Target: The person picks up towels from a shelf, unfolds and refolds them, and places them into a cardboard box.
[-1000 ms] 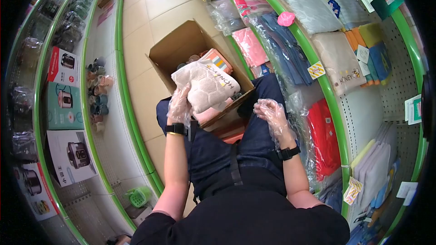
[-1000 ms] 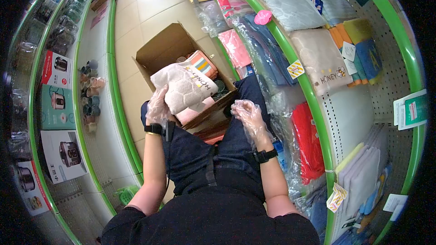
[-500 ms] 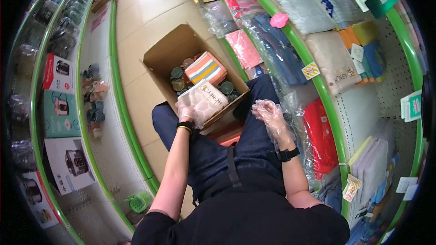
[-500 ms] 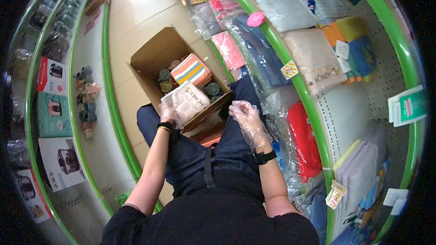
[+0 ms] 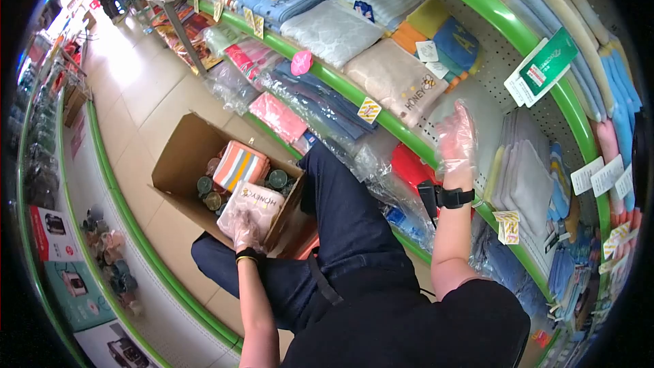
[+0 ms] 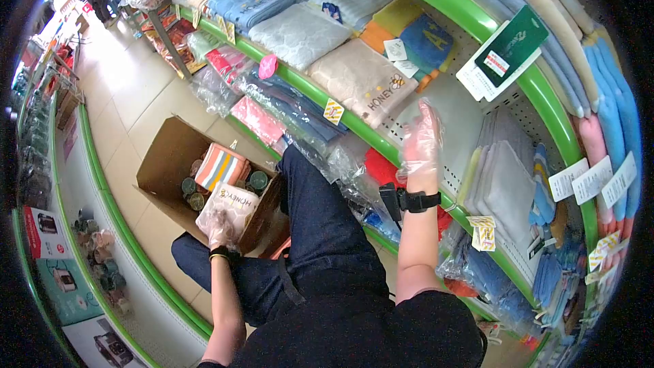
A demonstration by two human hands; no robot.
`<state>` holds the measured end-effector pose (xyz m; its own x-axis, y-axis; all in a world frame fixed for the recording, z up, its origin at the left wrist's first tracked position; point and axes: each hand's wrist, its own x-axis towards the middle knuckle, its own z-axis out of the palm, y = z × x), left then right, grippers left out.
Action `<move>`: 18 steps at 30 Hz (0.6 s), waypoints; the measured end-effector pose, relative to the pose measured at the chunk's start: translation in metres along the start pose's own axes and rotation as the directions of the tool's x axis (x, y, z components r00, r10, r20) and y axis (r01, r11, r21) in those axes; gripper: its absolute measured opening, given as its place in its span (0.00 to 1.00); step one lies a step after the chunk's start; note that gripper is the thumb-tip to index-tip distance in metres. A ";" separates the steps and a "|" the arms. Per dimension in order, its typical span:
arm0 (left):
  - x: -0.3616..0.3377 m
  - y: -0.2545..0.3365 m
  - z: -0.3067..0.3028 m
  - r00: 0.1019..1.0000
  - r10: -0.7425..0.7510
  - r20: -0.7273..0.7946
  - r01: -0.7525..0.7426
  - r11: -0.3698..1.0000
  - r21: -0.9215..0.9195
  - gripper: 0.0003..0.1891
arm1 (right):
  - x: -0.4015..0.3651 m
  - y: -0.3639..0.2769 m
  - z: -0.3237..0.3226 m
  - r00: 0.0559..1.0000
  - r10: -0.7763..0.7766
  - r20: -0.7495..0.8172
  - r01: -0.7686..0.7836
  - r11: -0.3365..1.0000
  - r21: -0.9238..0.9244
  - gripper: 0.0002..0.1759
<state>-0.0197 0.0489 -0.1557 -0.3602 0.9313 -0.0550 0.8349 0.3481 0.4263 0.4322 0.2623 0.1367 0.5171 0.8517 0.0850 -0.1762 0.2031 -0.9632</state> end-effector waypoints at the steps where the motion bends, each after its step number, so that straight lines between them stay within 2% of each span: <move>1: -0.001 0.002 -0.003 0.998 -0.058 -0.013 0.056 0.987 -0.147 0.16 | 0.005 -0.005 -0.002 0.875 0.479 0.067 -0.472 0.816 0.335 0.35; 2: -0.002 0.004 -0.005 0.993 -0.119 -0.012 0.110 0.951 -0.290 0.15 | 0.012 0.000 -0.009 0.807 0.533 0.252 -0.590 0.715 0.375 0.48; 3: 0.000 0.002 -0.005 0.994 -0.111 -0.011 0.103 0.951 -0.292 0.15 | 0.013 -0.002 -0.006 0.812 0.529 0.247 -0.584 0.719 0.378 0.48; 5: 0.004 -0.004 -0.007 0.995 -0.092 0.043 0.099 0.966 -0.238 0.16 | 0.017 -0.003 0.008 0.763 0.525 0.378 -0.646 0.633 0.426 0.52; 6: 0.004 -0.001 -0.011 0.996 -0.084 0.041 0.092 0.967 -0.240 0.16 | 0.019 -0.009 0.017 0.736 0.615 0.283 -0.666 0.582 0.467 0.46; 7: 0.002 0.000 -0.016 0.992 -0.117 0.056 0.128 0.953 -0.276 0.16 | 0.026 -0.005 0.018 0.740 0.610 0.283 -0.661 0.585 0.470 0.46; 9: 0.000 0.005 -0.027 0.987 -0.149 0.064 0.162 0.934 -0.317 0.16 | 0.034 0.004 0.021 0.700 0.598 0.389 -0.712 0.548 0.438 0.40; 10: -0.002 0.009 -0.032 0.984 -0.166 0.061 0.177 0.934 -0.310 0.16 | 0.033 0.005 0.025 0.701 0.594 0.395 -0.712 0.551 0.435 0.40; 12: -0.005 0.009 -0.033 0.986 -0.162 0.023 0.163 0.955 -0.247 0.16 | 0.026 0.008 0.035 0.794 0.455 0.403 -0.563 0.800 0.206 0.26; 13: -0.004 -0.001 -0.020 0.986 -0.167 0.019 0.167 0.954 -0.249 0.16 | 0.025 0.006 0.038 0.791 0.454 0.409 -0.564 0.800 0.203 0.26; 15: -0.002 -0.013 -0.008 0.984 -0.180 0.016 0.176 0.932 -0.316 0.16 | 0.023 0.003 0.042 0.768 0.443 0.462 -0.556 0.820 0.139 0.19; 18: -0.005 -0.005 -0.015 0.984 -0.175 0.037 0.178 0.927 -0.329 0.17 | 0.035 0.021 0.041 0.765 0.401 0.504 -0.509 0.856 0.093 0.20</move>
<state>-0.0280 0.0411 -0.1438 -0.4854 0.8591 -0.1623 0.5735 0.4530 0.6826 0.4120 0.3162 0.1303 -0.0966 0.9766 -0.1924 -0.4923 -0.2148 -0.8435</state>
